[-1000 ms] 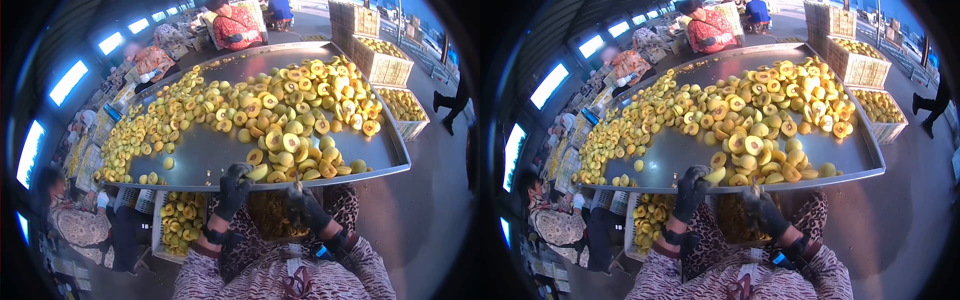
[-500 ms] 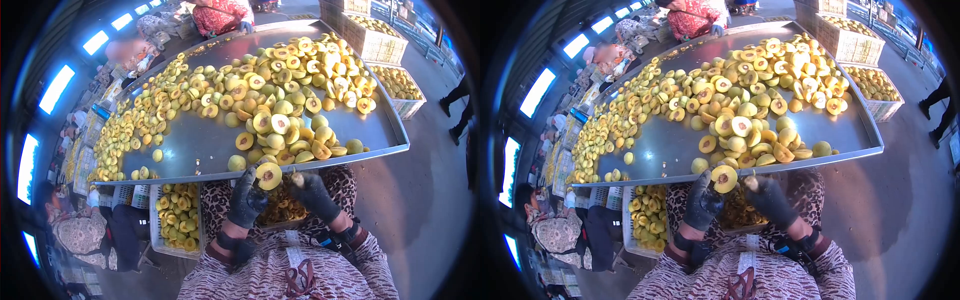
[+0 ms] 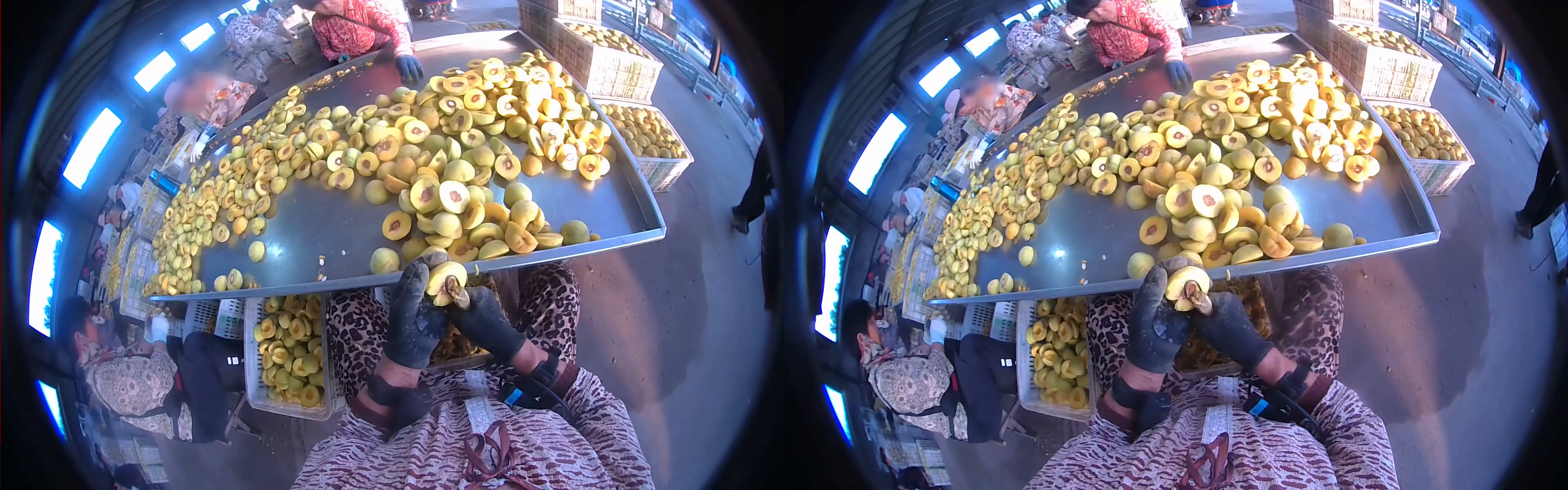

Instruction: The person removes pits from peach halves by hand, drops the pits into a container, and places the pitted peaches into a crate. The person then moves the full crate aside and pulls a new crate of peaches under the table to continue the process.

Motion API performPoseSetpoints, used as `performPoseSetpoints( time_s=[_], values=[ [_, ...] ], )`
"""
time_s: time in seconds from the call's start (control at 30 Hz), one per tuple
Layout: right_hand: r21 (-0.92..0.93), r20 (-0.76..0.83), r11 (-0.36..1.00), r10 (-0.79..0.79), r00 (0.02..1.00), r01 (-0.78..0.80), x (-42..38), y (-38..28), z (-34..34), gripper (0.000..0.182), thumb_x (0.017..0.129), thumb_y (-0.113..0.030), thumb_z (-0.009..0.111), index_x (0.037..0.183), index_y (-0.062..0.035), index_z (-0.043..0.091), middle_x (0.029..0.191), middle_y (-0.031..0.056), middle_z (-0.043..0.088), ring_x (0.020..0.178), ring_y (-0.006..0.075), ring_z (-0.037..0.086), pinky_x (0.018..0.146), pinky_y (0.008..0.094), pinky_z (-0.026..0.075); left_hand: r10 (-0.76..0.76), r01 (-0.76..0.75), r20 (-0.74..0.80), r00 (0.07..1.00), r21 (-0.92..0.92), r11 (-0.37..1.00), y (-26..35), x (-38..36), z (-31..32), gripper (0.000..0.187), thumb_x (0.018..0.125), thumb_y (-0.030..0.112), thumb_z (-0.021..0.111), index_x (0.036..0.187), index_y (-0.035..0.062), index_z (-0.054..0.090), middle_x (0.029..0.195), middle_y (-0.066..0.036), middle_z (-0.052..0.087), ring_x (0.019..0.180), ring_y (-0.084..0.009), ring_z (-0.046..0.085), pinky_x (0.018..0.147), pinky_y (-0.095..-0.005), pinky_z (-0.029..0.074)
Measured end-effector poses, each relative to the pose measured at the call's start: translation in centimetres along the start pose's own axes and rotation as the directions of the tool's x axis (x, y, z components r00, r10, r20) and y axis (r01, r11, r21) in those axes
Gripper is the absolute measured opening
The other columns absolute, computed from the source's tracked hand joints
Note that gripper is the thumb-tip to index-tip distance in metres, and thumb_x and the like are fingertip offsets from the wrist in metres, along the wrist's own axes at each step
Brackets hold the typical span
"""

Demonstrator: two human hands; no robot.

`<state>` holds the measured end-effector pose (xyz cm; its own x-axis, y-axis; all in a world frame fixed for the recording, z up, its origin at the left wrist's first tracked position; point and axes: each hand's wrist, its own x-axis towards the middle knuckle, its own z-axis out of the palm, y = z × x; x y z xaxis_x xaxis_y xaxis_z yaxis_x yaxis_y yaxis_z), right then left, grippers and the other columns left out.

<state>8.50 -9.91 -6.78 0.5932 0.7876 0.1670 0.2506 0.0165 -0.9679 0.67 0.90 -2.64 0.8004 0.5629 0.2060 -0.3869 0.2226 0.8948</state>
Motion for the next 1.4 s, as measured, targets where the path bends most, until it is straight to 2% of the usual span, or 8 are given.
performPoseSetpoints(
  time_s=[0.07, 0.77, 0.87, 0.93, 1.2, 1.27, 1.37, 1.4],
  values=[
    [-0.049, -0.020, 0.997, -0.055, 0.998, 0.054, -0.1, 0.6, 0.7, 0.018, 0.084, -0.015, 0.066, 0.093, 0.0008, 0.066, 0.078, 0.0212, 0.067, 0.076, 0.0361, 0.068, 0.063, 0.0398, 0.051, 0.231, -0.263, 0.127, 0.965, 0.430, 0.863, 0.0, -0.2, 0.2, 0.025, 0.102, 0.019, 0.045, 0.114, -0.0005, 0.055, 0.114, -0.012, 0.057, 0.105, -0.0216, 0.059, 0.095, -0.0346, 0.047],
    [0.267, 0.765, 0.963, -0.235, 0.599, 0.038, -0.9, -4.4, 0.6, 0.016, 0.087, -0.015, 0.067, 0.088, 0.0005, 0.070, 0.073, 0.0097, 0.068, 0.066, 0.0163, 0.063, 0.065, 0.0322, 0.051, -0.008, -0.025, -0.053, 0.999, -0.593, 0.805, 7.2, -3.4, -10.1, 0.039, 0.099, 0.042, 0.050, 0.087, 0.0064, 0.060, 0.088, -0.012, 0.064, 0.087, -0.0313, 0.063, 0.078, -0.0444, 0.053],
    [-0.110, 0.602, 0.991, 0.000, 0.798, 0.082, -1.3, 5.2, -0.4, 0.023, 0.086, -0.028, 0.069, 0.084, -0.0051, 0.068, 0.069, 0.0157, 0.065, 0.058, 0.0311, 0.062, 0.056, 0.0401, 0.047, 0.204, -0.007, -0.550, 0.810, 0.338, 0.941, 9.1, -5.1, -18.6, 0.033, 0.098, 0.034, 0.053, 0.092, 0.0038, 0.065, 0.097, -0.013, 0.067, 0.098, -0.0327, 0.062, 0.089, -0.0445, 0.049],
    [-0.436, 0.547, 0.889, 0.138, 0.825, 0.141, -1.6, 3.1, -1.3, 0.023, 0.086, -0.028, 0.067, 0.085, -0.0058, 0.069, 0.071, 0.0177, 0.065, 0.060, 0.0344, 0.061, 0.056, 0.0415, 0.047, 0.643, 0.185, 0.014, 0.766, 0.953, -0.241, 9.3, -4.0, -20.7, 0.027, 0.090, 0.027, 0.064, 0.098, 0.0019, 0.069, 0.104, -0.017, 0.067, 0.101, -0.0356, 0.061, 0.094, -0.0449, 0.046],
    [0.159, 0.464, 0.968, 0.101, 0.880, -0.195, -0.7, -0.1, -0.9, 0.016, 0.088, -0.014, 0.060, 0.087, -0.0014, 0.069, 0.065, 0.0077, 0.065, 0.053, 0.0234, 0.062, 0.048, 0.0344, 0.046, -0.025, 0.048, -0.050, 0.998, 0.994, -0.099, 0.6, 7.3, -10.6, 0.039, 0.072, 0.032, 0.075, 0.102, 0.0071, 0.067, 0.102, -0.018, 0.063, 0.098, -0.0375, 0.062, 0.087, -0.0464, 0.049],
    [0.527, 0.689, 0.455, 0.265, 0.674, -0.718, 0.2, -1.2, -2.5, 0.016, 0.088, -0.013, 0.061, 0.092, 0.0008, 0.067, 0.065, 0.0033, 0.063, 0.054, 0.0173, 0.061, 0.045, 0.0308, 0.044, -0.135, 0.076, -0.096, 0.986, 0.986, -0.150, -0.5, 9.3, -10.6, 0.041, 0.072, 0.034, 0.075, 0.104, 0.0085, 0.067, 0.102, -0.019, 0.063, 0.096, -0.0376, 0.062, 0.086, -0.0465, 0.050],
    [0.211, 0.305, 0.955, 0.139, 0.942, -0.209, -0.4, 6.5, -1.8, 0.019, 0.086, -0.016, 0.065, 0.097, 0.0002, 0.065, 0.065, 0.0084, 0.063, 0.053, 0.0200, 0.060, 0.045, 0.0335, 0.044, -0.141, 0.027, -0.045, 0.989, 0.991, -0.128, -0.6, 9.5, -13.3, 0.045, 0.076, 0.033, 0.073, 0.109, 0.0040, 0.064, 0.105, -0.016, 0.064, 0.094, -0.0317, 0.065, 0.081, -0.0416, 0.053],
    [-0.012, 0.078, 0.912, 0.409, 0.909, -0.410, 0.0, 9.8, -0.3, 0.021, 0.083, -0.017, 0.068, 0.094, 0.0001, 0.065, 0.065, 0.0113, 0.063, 0.056, 0.0218, 0.062, 0.051, 0.0365, 0.048, -0.195, 0.179, -0.096, 0.976, 0.862, 0.475, -0.2, 9.1, -14.7, 0.046, 0.080, 0.031, 0.071, 0.113, 0.0008, 0.062, 0.110, -0.015, 0.064, 0.097, -0.0282, 0.064, 0.083, -0.0391, 0.053]
  ],
)
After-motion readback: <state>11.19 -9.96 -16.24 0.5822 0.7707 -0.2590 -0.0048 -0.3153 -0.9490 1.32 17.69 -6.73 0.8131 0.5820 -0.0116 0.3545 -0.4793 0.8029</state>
